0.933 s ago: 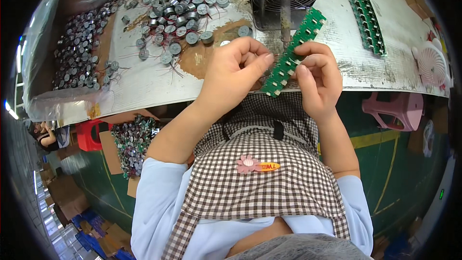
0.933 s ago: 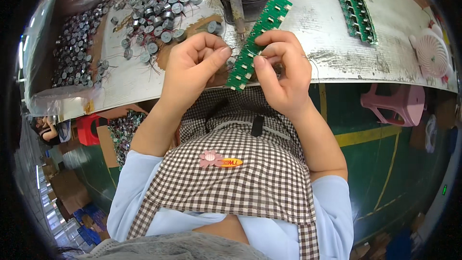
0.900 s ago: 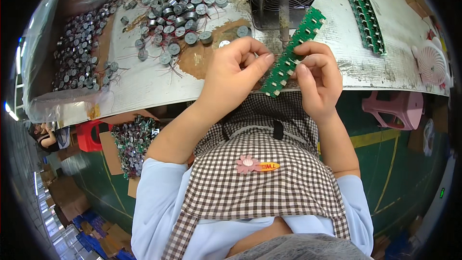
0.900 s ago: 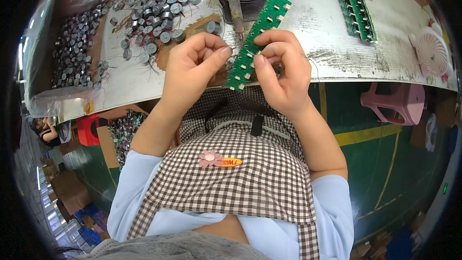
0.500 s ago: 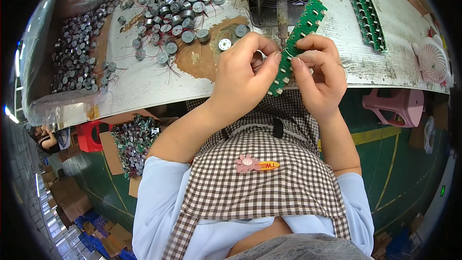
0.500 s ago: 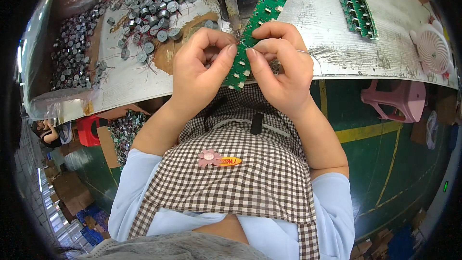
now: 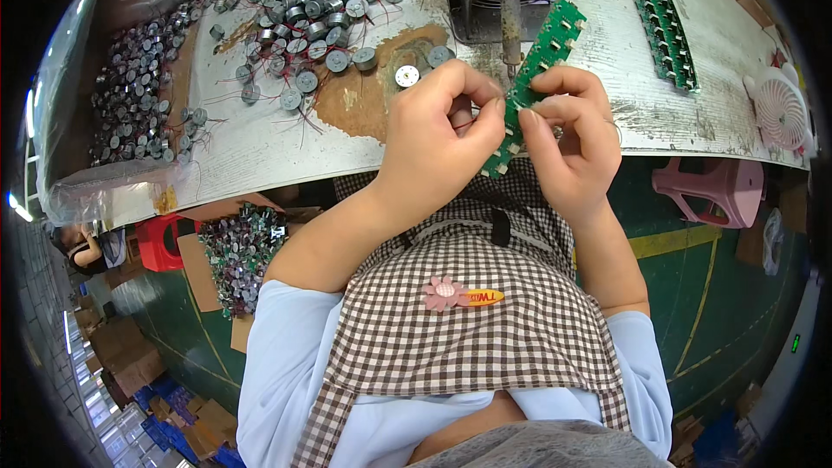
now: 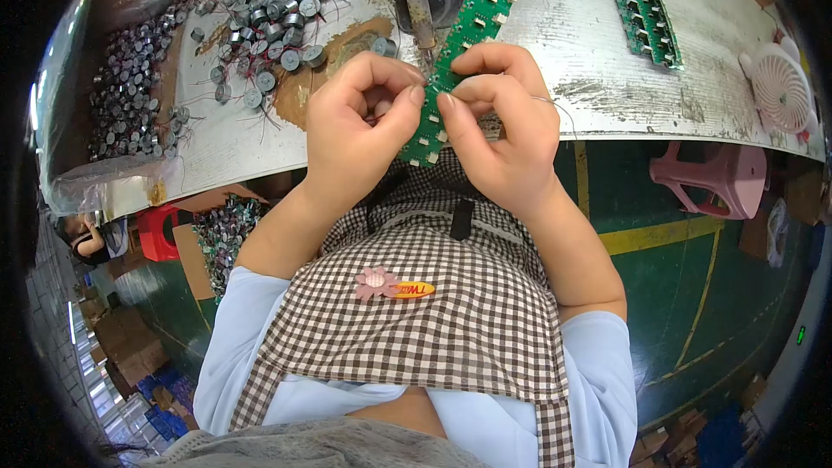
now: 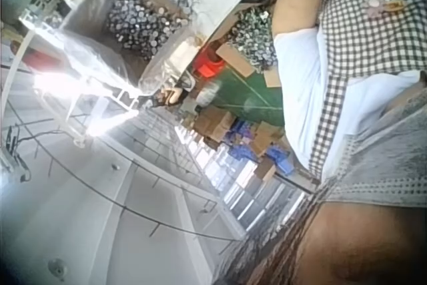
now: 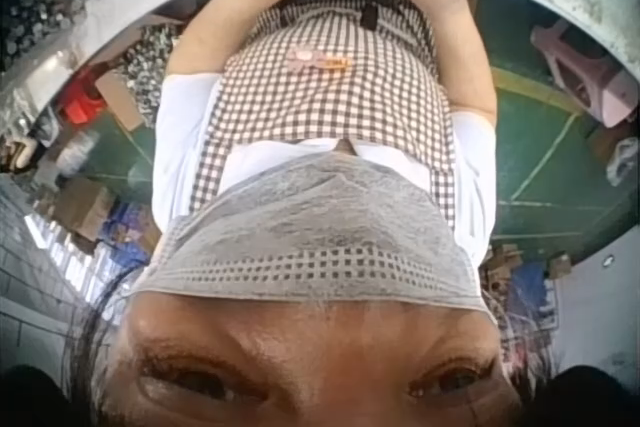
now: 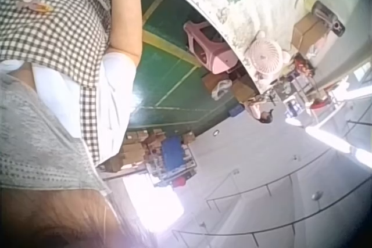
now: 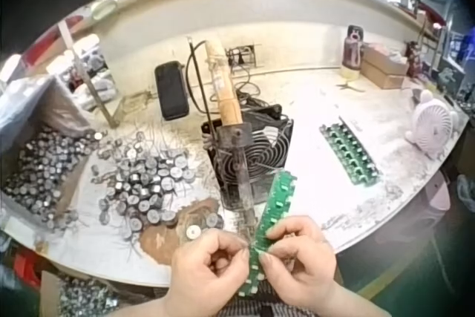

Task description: The person solders wires from small motors onto a printed circuit board using a soldering iron and solder wire.

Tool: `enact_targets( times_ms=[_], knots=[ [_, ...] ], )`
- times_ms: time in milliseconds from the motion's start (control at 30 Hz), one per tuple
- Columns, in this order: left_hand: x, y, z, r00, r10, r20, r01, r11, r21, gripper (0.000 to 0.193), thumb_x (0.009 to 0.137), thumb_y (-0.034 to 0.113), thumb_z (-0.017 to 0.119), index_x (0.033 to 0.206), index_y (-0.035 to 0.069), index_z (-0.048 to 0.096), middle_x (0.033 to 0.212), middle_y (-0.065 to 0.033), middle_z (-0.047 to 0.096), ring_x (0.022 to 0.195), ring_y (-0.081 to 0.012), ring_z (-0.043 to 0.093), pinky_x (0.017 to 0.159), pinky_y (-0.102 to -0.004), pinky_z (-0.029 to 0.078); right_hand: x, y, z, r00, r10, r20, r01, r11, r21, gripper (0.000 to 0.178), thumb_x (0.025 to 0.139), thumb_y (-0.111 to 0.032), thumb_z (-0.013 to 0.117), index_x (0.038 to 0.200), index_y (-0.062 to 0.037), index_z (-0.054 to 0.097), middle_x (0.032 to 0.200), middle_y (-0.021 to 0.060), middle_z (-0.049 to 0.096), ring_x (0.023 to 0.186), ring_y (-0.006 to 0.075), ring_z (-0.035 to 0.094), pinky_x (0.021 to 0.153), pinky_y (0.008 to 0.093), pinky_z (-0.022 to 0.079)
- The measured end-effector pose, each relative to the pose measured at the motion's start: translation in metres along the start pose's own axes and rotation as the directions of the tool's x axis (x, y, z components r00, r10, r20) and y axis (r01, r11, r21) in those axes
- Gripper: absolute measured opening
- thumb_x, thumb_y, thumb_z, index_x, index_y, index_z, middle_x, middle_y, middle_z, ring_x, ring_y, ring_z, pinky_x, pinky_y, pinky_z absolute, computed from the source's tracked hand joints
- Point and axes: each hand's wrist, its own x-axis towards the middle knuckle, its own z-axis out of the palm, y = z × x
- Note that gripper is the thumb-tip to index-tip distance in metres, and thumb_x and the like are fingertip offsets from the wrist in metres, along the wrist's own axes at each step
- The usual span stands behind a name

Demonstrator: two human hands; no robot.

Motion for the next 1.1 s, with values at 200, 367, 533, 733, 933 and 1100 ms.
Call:
enact_targets(
  times_ms=[200,367,533,733,933,1100],
  knots=[
    [0.003,-0.004,0.004,0.999,-0.007,-0.036,0.004,0.997,-0.078,0.008,0.081,0.002,0.064,0.083,0.0,0.057,0.077,-0.0009,0.059,0.059,-0.0008,0.046,0.05,-0.0176,0.036,-0.005,0.003,-0.001,0.999,0.027,-0.031,-0.024,0.995,0.094,0.008,0.078,0.007,0.063,0.083,0.0035,0.058,0.098,0.016,0.058,0.072,0.0121,0.058,0.056,0.02,0.048],
    [0.004,0.001,0.004,0.999,-0.032,-0.027,0.031,0.999,-0.022,0.007,0.084,0.003,0.063,0.086,-0.001,0.057,0.081,0.0001,0.06,0.064,-0.0002,0.047,0.054,-0.0158,0.037,-0.001,0.003,0.004,0.998,0.023,-0.057,-0.02,0.999,0.05,0.009,0.078,0.007,0.064,0.083,0.0037,0.058,0.096,0.0154,0.059,0.069,0.012,0.058,0.054,0.0203,0.049],
    [0.012,-0.002,0.006,0.996,0.011,-0.084,-0.015,0.999,-0.049,0.008,0.083,0.003,0.064,0.082,0.0,0.057,0.079,0.0007,0.06,0.061,0.0,0.046,0.052,-0.0157,0.036,0.007,0.001,0.004,0.999,-0.008,-0.052,0.006,1.0,-0.026,0.009,0.077,0.007,0.066,0.083,0.004,0.059,0.095,0.0149,0.059,0.066,0.0122,0.059,0.052,0.0206,0.049],
    [0.006,0.002,0.009,0.993,0.011,-0.12,-0.015,0.999,-0.032,0.009,0.077,0.003,0.065,0.075,-0.001,0.056,0.063,-0.0007,0.056,0.053,-0.0028,0.046,0.047,-0.0214,0.038,-0.001,0.002,0.003,1.0,-0.017,-0.025,0.016,0.999,-0.051,0.011,0.076,0.008,0.067,0.083,0.0036,0.059,0.097,0.0148,0.058,0.068,0.0126,0.058,0.055,0.021,0.049],
    [0.002,-0.002,0.001,0.999,-0.04,0.022,0.042,0.996,-0.082,0.007,0.08,0.002,0.065,0.082,0.001,0.058,0.076,0.003,0.058,0.058,0.0007,0.042,0.05,-0.0158,0.033,-0.003,0.001,-0.003,0.994,-0.01,-0.104,0.001,0.996,-0.084,0.011,0.077,0.007,0.065,0.085,0.0019,0.058,0.101,0.016,0.056,0.072,0.0148,0.054,0.061,0.0214,0.045],
    [0.024,0.004,-0.026,0.979,0.136,0.15,-0.154,0.982,0.112,0.014,0.078,0.01,0.069,0.087,0.001,0.064,0.078,-0.0007,0.061,0.064,-0.0046,0.051,0.056,-0.0202,0.04,-0.001,0.01,-0.006,0.985,0.136,-0.109,-0.116,0.977,0.177,0.003,0.086,0.005,0.058,0.087,0.0039,0.055,0.097,0.0135,0.059,0.069,0.0103,0.054,0.06,0.02,0.045]
  ],
)
